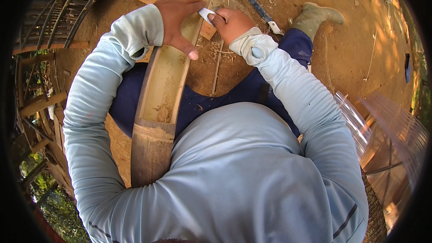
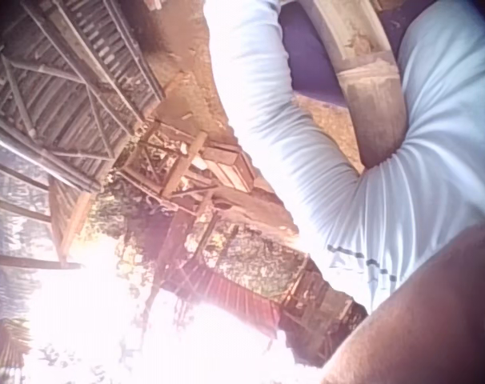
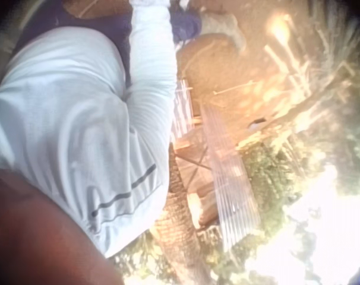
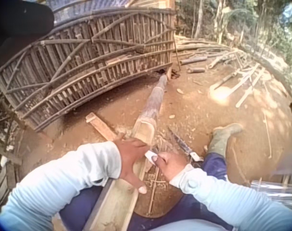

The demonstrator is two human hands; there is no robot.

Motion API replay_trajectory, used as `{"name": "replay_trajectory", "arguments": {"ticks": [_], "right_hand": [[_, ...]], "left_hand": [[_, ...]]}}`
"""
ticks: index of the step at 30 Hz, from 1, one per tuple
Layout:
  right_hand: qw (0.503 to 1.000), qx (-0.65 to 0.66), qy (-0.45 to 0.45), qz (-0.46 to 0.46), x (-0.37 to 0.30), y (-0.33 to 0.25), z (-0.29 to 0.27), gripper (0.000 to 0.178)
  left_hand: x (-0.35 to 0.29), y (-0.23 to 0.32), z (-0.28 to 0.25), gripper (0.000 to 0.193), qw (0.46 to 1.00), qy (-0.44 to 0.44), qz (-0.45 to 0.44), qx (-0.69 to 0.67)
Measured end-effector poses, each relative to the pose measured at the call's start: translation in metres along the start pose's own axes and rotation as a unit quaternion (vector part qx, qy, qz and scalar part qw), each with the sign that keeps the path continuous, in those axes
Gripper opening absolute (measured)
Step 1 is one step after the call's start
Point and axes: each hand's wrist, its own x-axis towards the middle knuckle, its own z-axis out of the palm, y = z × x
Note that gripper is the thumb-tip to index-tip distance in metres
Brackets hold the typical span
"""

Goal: The person carves the interior of a split bamboo tube using a small knife, repeatedly scraping and removing thin shavings from the inner surface. The person holds the bamboo with one hand and uses the knife with the other, occasionally rotating the tube to access different areas.

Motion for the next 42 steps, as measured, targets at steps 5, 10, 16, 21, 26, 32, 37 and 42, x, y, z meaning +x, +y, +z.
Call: {"name": "replay_trajectory", "arguments": {"ticks": [5,10,16,21,26,32,37,42], "right_hand": [[1.0,-0.009,-0.006,-0.02,-0.019,-0.009,0.002,0.038],[0.999,0.029,0.004,-0.039,-0.047,-0.016,0.01,0.033],[0.999,0.031,-0.008,-0.04,-0.067,-0.025,0.012,0.032],[0.998,0.025,-0.034,-0.037,-0.073,-0.023,0.011,0.031],[0.998,0.016,-0.054,-0.042,-0.082,-0.031,0.008,0.031],[0.996,0.038,-0.063,-0.048,-0.095,-0.039,0.009,0.03],[0.993,0.052,-0.094,-0.043,-0.1,-0.043,0.008,0.029],[0.991,0.051,-0.11,-0.055,-0.109,-0.047,0.007,0.028]], "left_hand": [[-0.015,0.009,-0.01,0.128,0.999,-0.048,0.006,0.001],[-0.042,0.015,-0.006,0.125,0.998,-0.017,0.046,-0.033],[-0.063,0.024,-0.004,0.125,0.998,0.015,0.06,-0.033],[-0.068,0.027,-0.004,0.125,0.997,0.008,0.067,-0.039],[-0.075,0.033,-0.006,0.123,0.997,0.008,0.076,-0.029],[-0.09,0.038,0.003,0.124,0.995,0.038,0.082,-0.034],[-0.094,0.039,0.001,0.122,0.994,0.035,0.095,-0.042],[-0.108,0.045,0.009,0.12,0.989,0.08,0.102,-0.071]]}}
